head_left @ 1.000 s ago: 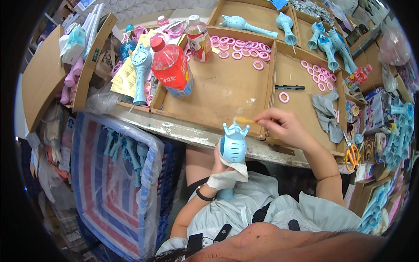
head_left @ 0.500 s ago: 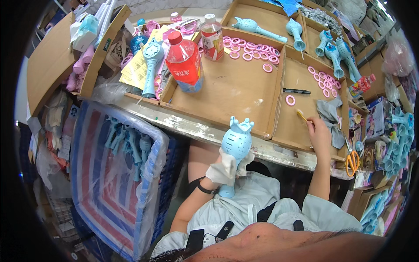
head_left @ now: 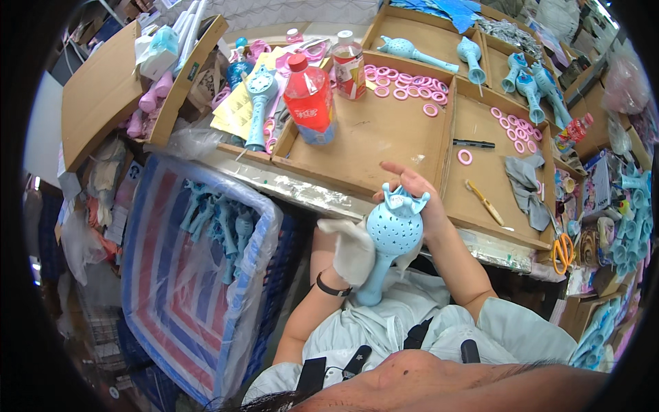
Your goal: The person wipes light blue plastic toys with a white cloth, occasionally using a small brush to clean crevices. They pick up toys from a bin, wipe them, and place them on a table, repeating the process for multiple items.
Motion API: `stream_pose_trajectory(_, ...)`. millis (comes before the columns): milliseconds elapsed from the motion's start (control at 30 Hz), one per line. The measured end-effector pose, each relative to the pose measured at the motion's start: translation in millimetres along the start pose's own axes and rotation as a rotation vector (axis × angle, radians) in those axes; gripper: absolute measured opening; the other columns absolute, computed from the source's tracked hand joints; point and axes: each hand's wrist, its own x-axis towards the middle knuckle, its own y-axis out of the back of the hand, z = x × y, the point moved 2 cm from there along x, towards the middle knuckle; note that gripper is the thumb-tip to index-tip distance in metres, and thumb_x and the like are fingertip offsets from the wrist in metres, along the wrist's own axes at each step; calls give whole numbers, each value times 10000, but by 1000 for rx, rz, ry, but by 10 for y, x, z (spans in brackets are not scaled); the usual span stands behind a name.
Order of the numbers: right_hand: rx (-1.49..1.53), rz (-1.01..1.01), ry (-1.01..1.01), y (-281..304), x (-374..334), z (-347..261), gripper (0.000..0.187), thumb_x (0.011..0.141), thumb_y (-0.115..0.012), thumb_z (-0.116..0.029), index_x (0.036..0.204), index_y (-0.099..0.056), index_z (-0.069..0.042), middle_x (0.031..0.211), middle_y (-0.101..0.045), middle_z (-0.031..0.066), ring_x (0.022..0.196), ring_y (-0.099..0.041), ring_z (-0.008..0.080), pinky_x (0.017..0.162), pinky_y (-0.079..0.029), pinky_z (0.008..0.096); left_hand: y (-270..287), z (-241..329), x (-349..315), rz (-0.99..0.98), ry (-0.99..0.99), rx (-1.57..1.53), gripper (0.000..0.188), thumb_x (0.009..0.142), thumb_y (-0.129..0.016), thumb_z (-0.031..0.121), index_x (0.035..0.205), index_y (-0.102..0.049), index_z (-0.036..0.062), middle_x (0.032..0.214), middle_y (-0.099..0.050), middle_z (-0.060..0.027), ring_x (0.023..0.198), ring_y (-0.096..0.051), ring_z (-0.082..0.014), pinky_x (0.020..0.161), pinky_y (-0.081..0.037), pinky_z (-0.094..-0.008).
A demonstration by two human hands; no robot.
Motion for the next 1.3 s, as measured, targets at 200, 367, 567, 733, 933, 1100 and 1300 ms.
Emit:
stream_pose_trajectory(200,-171,278,261,76,-166,270,403,1001,-443,-330,1263,-457,-25,995,-591,69,921,-575,150,808,-475,296,277,-106,33,278,-288,-21,377,1017,-376,288,1256,-459,9,1150,-581,-69,977,-584,-167,845,-505,-299)
stream_pose_trajectory(367,-257,-9,-250,116,-497,732,473,939,-558,-388,1273,-466,-65,1110,-578,65,991,-563,166,901,-443,328,499,82,139,144,-222,-1405,960,689,-451,846,1208,-459,38,875,-566,-130,426,-423,-187,364,-363,-290)
stream_pose_trajectory(567,505,-641,-615,-218,-643,1189,459,890,-619,-293,1237,-507,-13,1070,-632,119,942,-629,206,825,-496,329,295,-168,98,-133,-190,-1487,912,688,-528,797,1205,-465,48,829,-546,-136,482,-464,-207,438,-373,-297)
stream_pose_trajectory(733,-940,-134,-153,-139,-506,1002,455,823,-666,-357,1086,-585,5,796,-684,105,731,-668,210,689,-525,355,455,-380,21,124,-284,-559,587,823,-579,510,1160,-483,38,847,-550,-106,634,-551,-226,527,-427,-329)
stream_pose_trajectory(933,-937,-218,-190,-227,-530,933,371,842,-682,-306,1042,-596,-4,830,-679,68,772,-645,144,706,-505,319,447,-360,82,-59,-236,-582,219,776,-691,170,864,-527,54,745,-546,-87,605,-554,-217,504,-429,-329)
stream_pose_trajectory(1100,-372,-408,-391,-282,-626,924,225,905,-620,-243,1033,-602,-59,828,-646,-4,740,-577,88,666,-475,257,311,-338,-30,-319,-296,-1306,512,757,-650,496,906,-495,31,680,-504,-97,526,-489,-187,479,-404,-294)
stream_pose_trajectory(1300,-1394,-114,38,-227,-543,824,458,823,-656,-414,1029,-582,-12,799,-664,193,728,-664,346,635,-518,406,408,-310,21,87,-235,-765,411,848,-561,461,904,-485,60,715,-504,-71,568,-507,-197,529,-423,-312)
